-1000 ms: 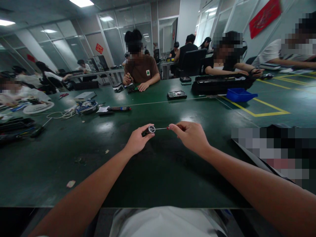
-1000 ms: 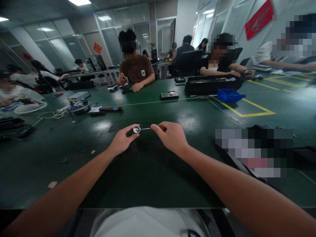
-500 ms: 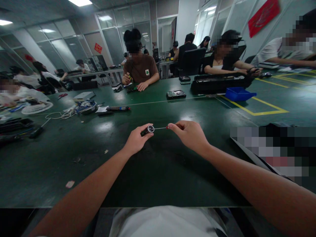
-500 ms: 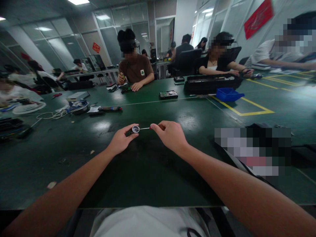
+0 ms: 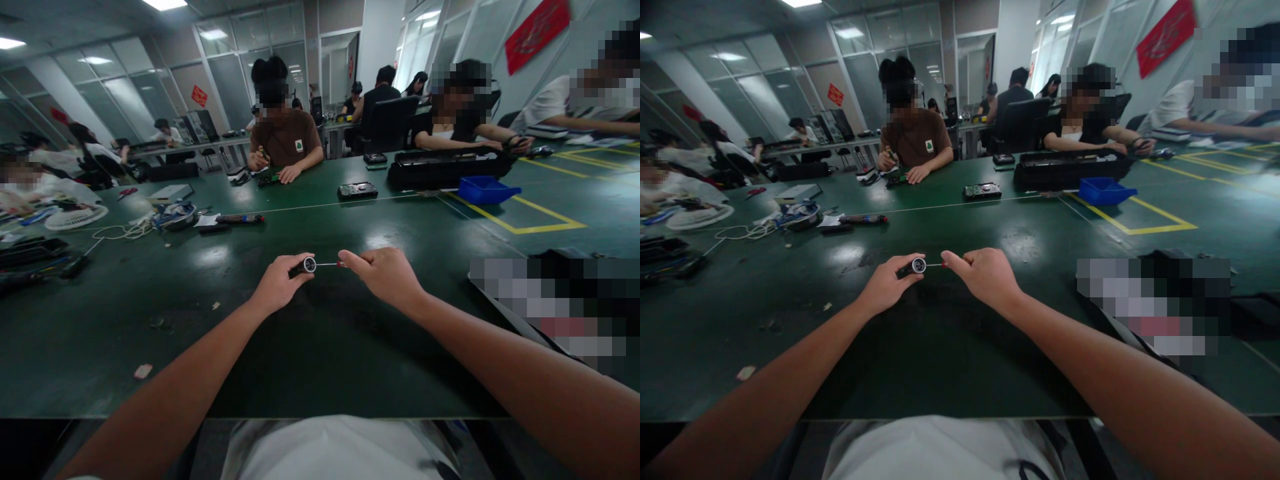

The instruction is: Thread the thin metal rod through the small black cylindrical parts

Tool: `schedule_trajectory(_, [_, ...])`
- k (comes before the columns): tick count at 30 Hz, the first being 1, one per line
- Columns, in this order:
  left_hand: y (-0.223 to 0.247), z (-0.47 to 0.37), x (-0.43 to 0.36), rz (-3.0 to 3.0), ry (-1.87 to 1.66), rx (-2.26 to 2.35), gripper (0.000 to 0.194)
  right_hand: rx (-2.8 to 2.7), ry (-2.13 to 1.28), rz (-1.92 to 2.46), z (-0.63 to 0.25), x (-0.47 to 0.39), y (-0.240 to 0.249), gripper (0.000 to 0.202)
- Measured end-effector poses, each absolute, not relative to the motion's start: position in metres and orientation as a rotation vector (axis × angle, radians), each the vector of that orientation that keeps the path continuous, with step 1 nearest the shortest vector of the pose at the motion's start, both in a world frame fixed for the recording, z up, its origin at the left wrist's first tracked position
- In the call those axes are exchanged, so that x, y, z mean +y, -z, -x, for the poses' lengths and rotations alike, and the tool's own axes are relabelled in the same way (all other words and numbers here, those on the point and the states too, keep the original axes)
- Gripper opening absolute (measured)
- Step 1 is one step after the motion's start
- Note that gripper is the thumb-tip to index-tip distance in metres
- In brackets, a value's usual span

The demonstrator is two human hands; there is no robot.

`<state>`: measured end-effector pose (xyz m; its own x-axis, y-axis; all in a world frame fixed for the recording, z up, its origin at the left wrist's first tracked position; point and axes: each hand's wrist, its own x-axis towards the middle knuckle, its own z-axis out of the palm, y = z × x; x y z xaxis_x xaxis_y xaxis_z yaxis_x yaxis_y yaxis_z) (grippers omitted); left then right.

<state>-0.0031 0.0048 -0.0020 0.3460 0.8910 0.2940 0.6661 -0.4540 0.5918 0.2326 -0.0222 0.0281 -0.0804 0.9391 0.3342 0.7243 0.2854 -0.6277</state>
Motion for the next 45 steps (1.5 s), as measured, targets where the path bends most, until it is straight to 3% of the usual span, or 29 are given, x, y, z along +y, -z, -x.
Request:
schedule_trajectory(11, [0.005,0.005,0.006,-2.257,-0.815,1.363,0.043,-1.912,-0.328,1.421,-0.232,-0.023,-0.027,0.054])
schedule_trajectory(25, [0.003,0.005,0.006,-2.247,-0.790,1.402,0.042,-1.918,-0.457,1.337,-0.234,-0.020,-0.029,0.021])
schedule_trajectory(37, [0.002,0.001,0.004,-2.280,-0.765,1.365,0.040,-1.880,-0.625,1.122,-0.232,-0.023,-0.023,0.028])
schedule_trajectory(40, [0.001,-0.001,0.003,-2.280,-0.755,1.363,0.040,-1.798,-0.663,1.117,-0.231,-0.023,-0.022,0.020])
schedule_trajectory(45, [-0.002,-0.001,0.002,-2.267,-0.753,1.375,0.040,-1.478,-0.944,1.038,-0.227,-0.012,-0.012,0.021])
